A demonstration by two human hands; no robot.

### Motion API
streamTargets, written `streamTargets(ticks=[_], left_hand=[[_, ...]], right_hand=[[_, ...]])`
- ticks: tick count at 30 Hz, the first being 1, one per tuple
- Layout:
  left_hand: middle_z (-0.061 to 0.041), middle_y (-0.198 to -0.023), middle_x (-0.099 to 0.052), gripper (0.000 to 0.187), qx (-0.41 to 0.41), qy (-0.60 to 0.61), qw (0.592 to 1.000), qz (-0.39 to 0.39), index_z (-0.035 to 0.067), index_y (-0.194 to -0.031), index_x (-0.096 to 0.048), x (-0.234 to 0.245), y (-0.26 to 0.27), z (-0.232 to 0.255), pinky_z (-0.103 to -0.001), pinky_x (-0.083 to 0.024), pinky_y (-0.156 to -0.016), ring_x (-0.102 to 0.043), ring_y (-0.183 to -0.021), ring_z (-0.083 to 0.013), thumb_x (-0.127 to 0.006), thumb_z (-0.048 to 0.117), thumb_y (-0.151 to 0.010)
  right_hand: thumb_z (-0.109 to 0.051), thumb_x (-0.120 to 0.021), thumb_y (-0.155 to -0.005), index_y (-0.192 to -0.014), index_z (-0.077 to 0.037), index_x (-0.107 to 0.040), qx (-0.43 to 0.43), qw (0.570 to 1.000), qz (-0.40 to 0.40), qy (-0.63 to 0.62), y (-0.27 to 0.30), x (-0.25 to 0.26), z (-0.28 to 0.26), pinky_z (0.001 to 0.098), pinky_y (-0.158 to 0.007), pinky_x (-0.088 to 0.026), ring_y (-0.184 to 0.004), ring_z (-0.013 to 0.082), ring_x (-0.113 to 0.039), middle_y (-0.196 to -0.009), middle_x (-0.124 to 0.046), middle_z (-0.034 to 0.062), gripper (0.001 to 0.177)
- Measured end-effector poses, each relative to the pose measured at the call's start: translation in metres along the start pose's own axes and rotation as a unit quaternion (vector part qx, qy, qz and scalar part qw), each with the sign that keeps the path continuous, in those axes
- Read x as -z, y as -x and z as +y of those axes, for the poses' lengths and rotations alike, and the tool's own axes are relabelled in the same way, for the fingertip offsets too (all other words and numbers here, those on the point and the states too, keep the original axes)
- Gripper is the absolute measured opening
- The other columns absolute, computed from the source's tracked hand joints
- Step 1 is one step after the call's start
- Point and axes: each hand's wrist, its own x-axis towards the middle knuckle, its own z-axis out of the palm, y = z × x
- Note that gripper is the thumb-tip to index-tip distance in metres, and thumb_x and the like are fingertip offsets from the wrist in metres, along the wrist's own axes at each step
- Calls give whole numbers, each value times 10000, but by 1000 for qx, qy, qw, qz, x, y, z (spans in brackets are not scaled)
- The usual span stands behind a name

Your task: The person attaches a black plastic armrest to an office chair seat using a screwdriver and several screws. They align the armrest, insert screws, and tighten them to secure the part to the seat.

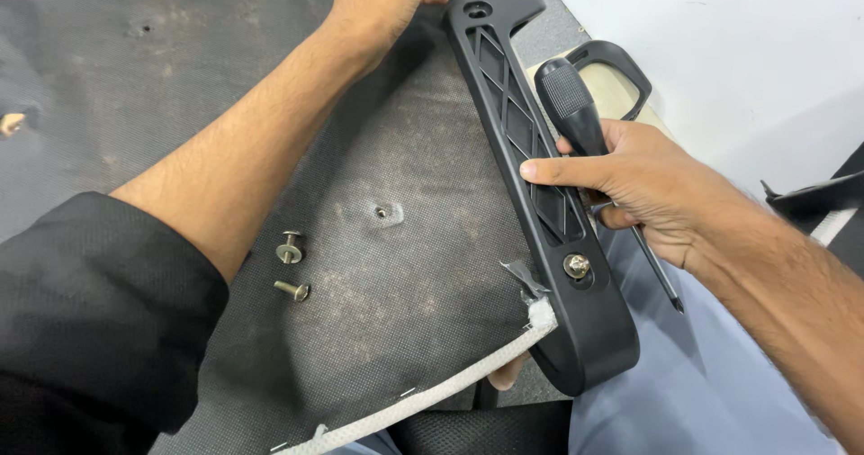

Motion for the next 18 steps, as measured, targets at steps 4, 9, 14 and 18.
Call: streamTargets(ticks=[4, 9, 14, 18], left_hand=[[-36, -724, -751, 279, 54, -167, 983, 56, 49, -899, -742, 1, 6, 24, -256, -613, -618, -740, -638, -95, -605, 272, -998], [-15, -692, -750, 142, 0, -271, 962, -14, 107, -820, -806, -5, 2, 52, -268, -559, -580, -705, -601, -96, -786, 247, -823], [-22, -674, -722, 155, 167, -303, 936, -59, 162, -804, -799, -3, -4, 73, -263, -545, -545, -658, -556, -109, -889, 273, -741], [-22, -678, -736, 115, 198, -229, 951, -64, 120, -766, -801, 1, -1, 81, -247, -546, -554, -648, -558, -82, -875, 206, -750]], right_hand=[[-264, -845, -713, -762, -142, -614, 12, 1000, -9, -1, 3, -1, -2, 184, -384, -271, -494, 60, -542, -657, -598, -16, 266], [-234, -825, -717, -775, -135, -633, 9, 999, -25, -28, 7, 1, -4, 182, -368, -342, -492, 86, -609, -669, -647, 7, 223], [-216, -827, -739, -808, -142, -585, 21, 998, -44, -50, 7, 3, -2, 190, -370, -430, -514, 87, -652, -712, -663, 3, 263], [-232, -833, -743, -817, -153, -576, 23, 998, -41, -46, 7, 1, 0, 179, -342, -347, -516, 72, -630, -715, -641, -15, 279]])
